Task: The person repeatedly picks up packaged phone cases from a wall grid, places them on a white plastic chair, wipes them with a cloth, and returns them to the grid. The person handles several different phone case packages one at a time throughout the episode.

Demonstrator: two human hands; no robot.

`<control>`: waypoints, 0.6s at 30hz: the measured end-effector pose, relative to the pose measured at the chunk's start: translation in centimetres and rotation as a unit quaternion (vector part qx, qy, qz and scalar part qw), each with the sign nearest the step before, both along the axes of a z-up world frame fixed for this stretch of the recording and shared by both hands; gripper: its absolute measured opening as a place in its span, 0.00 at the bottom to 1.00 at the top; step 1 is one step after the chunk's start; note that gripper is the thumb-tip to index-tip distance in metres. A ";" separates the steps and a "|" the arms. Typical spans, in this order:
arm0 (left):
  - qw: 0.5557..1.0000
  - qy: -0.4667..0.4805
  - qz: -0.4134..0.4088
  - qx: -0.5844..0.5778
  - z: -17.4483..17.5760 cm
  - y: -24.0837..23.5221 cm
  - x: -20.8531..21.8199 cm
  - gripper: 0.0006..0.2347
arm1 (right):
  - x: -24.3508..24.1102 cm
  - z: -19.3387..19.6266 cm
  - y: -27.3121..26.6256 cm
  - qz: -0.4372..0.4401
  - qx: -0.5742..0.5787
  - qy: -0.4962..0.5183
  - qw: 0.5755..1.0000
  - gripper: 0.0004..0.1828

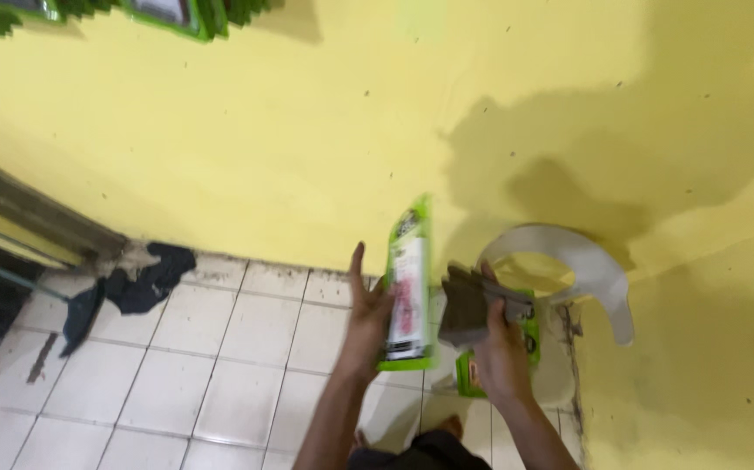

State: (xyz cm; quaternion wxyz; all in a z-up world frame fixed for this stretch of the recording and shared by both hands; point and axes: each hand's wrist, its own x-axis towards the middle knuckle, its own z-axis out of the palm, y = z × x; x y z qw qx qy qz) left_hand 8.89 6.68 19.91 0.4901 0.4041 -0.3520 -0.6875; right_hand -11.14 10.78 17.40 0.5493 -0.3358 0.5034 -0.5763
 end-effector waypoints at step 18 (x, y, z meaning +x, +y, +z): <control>0.939 0.317 -0.133 -0.029 -7.3 6.0 -3.1 0.33 | 8.3 7.0 -4.1 0.081 -0.151 0.482 0.859 0.39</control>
